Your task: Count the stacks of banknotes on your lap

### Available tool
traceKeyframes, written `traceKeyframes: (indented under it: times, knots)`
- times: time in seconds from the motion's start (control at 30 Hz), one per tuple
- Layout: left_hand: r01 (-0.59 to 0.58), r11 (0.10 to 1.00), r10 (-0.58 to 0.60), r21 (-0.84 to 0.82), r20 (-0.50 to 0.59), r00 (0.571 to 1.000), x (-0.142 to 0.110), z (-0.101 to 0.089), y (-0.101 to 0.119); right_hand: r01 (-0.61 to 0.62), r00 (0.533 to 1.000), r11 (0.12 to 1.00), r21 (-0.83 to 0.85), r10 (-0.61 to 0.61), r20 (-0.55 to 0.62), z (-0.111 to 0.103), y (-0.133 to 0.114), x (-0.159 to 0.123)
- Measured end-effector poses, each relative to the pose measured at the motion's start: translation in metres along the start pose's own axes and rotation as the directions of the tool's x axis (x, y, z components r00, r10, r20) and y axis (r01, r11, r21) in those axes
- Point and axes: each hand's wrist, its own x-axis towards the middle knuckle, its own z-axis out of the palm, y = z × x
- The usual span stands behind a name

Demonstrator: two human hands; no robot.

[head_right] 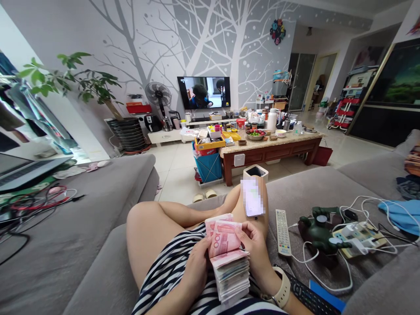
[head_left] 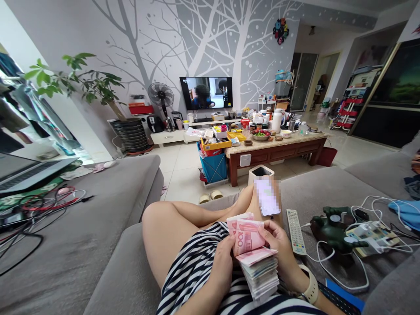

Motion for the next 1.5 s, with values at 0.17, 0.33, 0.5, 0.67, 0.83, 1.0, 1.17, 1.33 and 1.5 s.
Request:
traceKeyframes:
  times: [0.17, 0.33, 0.5, 0.67, 0.83, 1.0, 1.17, 1.33, 1.5]
  knots:
    - [0.029, 1.000, -0.029, -0.002, -0.104, 0.994, 0.005, -0.005, -0.011, 0.037, 0.999, 0.999, 0.004, -0.037, 0.036, -0.002, 0.002, -0.003]
    - [-0.016, 0.999, 0.014, -0.036, -0.052, 0.999, 0.004, -0.003, -0.009, 0.051, 0.997, 0.999, -0.004, -0.051, 0.062, -0.006, 0.007, -0.003]
    - [-0.001, 0.990, 0.009, -0.140, 0.056, 0.998, 0.000, 0.002, 0.000, 0.056, 0.997, 0.998, -0.005, -0.055, 0.051, -0.005, 0.004, -0.005]
    - [-0.018, 0.992, 0.020, -0.123, 0.017, 1.000, 0.001, 0.001, -0.001, 0.067, 0.997, 0.998, 0.019, -0.067, 0.033, 0.000, -0.004, -0.008]
    - [-0.004, 0.995, 0.000, -0.096, -0.048, 0.999, 0.004, 0.000, -0.004, 0.083, 0.994, 0.996, 0.021, -0.084, 0.076, -0.002, 0.000, -0.006]
    - [0.013, 0.991, -0.013, -0.135, 0.002, 1.000, 0.002, 0.002, -0.001, 0.067, 0.997, 0.995, -0.073, -0.064, 0.040, -0.006, 0.005, 0.001]
    - [0.072, 0.983, -0.061, -0.171, 0.069, 0.996, 0.000, 0.000, -0.006, 0.093, 0.995, 0.984, -0.150, -0.088, 0.034, -0.004, 0.004, 0.006]
    - [0.063, 0.989, -0.056, -0.137, 0.055, 0.997, -0.002, 0.001, -0.003, 0.112, 0.994, 0.978, -0.173, -0.109, 0.028, -0.002, 0.002, 0.004]
    - [-0.039, 0.999, 0.039, -0.006, -0.009, 0.999, 0.003, -0.003, -0.005, 0.087, 0.996, 0.985, -0.149, -0.083, 0.029, -0.003, 0.002, 0.004]
